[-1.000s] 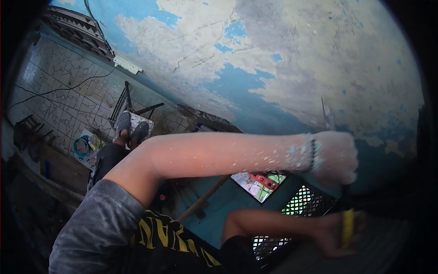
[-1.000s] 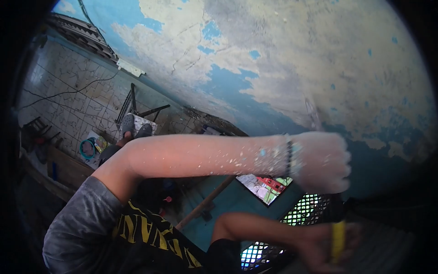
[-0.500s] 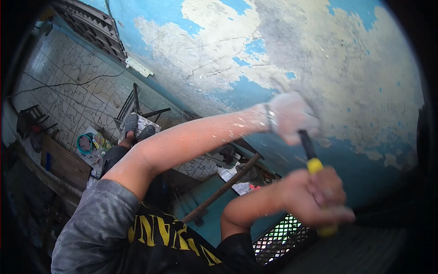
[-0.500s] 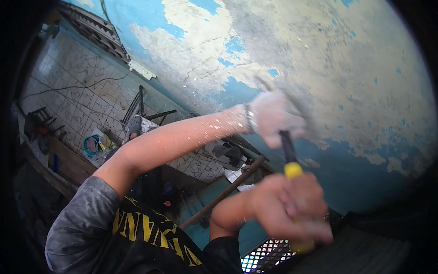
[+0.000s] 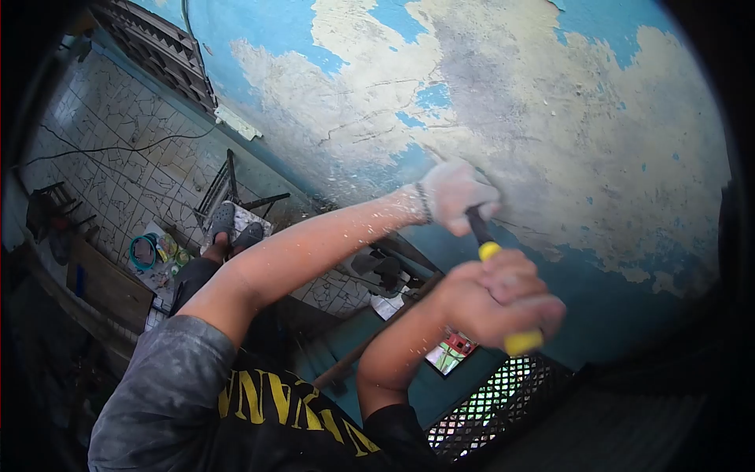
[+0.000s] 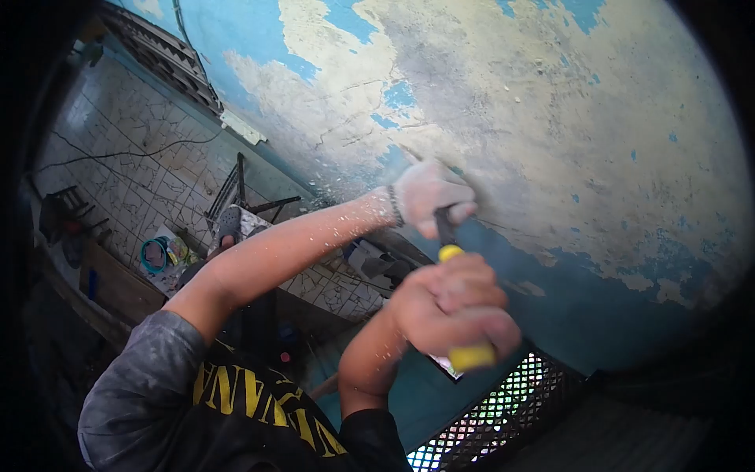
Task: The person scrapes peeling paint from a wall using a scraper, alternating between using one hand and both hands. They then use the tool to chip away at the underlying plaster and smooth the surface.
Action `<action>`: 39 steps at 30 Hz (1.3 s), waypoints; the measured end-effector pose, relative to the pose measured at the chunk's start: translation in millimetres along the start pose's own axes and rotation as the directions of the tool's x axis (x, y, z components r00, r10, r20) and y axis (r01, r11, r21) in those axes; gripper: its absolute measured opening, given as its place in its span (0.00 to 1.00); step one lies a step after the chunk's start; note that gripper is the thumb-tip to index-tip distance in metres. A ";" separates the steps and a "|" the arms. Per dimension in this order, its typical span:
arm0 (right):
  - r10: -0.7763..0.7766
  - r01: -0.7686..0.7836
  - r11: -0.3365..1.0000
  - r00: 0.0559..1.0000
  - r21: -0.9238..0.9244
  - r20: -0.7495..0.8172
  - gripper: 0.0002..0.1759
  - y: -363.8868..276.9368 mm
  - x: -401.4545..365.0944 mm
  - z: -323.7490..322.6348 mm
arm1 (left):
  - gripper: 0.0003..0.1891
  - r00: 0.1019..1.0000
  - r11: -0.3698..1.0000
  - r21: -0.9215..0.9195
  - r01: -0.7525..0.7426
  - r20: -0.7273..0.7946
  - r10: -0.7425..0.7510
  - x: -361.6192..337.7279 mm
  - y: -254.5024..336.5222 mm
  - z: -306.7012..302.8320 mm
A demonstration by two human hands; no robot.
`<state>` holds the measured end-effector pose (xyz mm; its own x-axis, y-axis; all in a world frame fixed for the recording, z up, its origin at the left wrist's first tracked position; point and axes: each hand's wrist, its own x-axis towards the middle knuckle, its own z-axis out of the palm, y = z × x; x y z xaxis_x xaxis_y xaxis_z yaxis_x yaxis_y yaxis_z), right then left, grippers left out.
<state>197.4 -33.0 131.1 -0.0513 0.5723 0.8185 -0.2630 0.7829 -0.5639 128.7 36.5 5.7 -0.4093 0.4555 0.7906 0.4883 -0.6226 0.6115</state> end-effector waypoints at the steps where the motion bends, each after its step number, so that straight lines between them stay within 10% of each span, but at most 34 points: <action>1: 0.002 0.001 1.000 0.997 0.031 -0.079 0.28 -10.5 13.3 -3.6 | 0.11 0.999 0.999 -0.030 -0.031 0.009 0.031 14.6 12.8 3.2; 7: -0.356 0.274 0.893 0.916 -0.357 -0.187 0.32 -69.8 69.9 -29.6 | 0.09 0.980 0.988 -0.089 -0.127 0.144 0.139 78.0 77.5 39.9; 13: -0.079 0.079 0.997 0.997 -0.006 -0.014 0.26 36.8 -0.5 -48.2 | 0.08 0.994 1.000 -0.029 -0.004 0.110 0.008 -18.7 -15.2 39.3; 14: -0.018 0.010 0.991 0.998 0.135 0.061 0.09 52.4 -16.8 -60.5 | 0.08 0.992 0.999 0.035 0.028 0.118 -0.032 -33.4 -26.7 41.1; 18: -0.061 0.075 0.990 0.992 0.122 -0.112 0.27 15.2 9.1 -61.0 | 0.11 0.995 0.993 -0.057 -0.100 0.018 0.101 4.5 9.5 44.9; 20: -0.117 0.108 0.991 0.987 0.083 0.114 0.24 -22.2 37.0 -85.1 | 0.11 0.988 0.982 -0.102 -0.157 -0.032 0.154 36.2 41.4 57.0; 26: -0.145 0.140 0.989 0.976 -0.043 -0.160 0.28 -20.4 23.5 -69.4 | 0.10 0.978 0.974 -0.103 -0.203 0.026 0.207 26.4 29.8 59.0; 30: -0.008 0.007 0.997 1.000 0.075 0.006 0.21 26.2 -9.1 -84.4 | 0.09 0.987 0.995 -0.025 -0.092 0.133 0.095 -12.9 -6.5 46.9; 39: -0.221 0.223 0.975 0.960 -0.005 -0.170 0.24 -27.4 25.3 -83.6 | 0.11 0.962 0.964 -0.063 -0.258 0.070 0.262 38.1 35.4 58.7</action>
<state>283.8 -19.6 158.0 0.1723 0.4180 0.8920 -0.2627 0.8922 -0.3673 175.7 69.1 59.4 -0.2121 0.3196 0.9235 0.5276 -0.7580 0.3835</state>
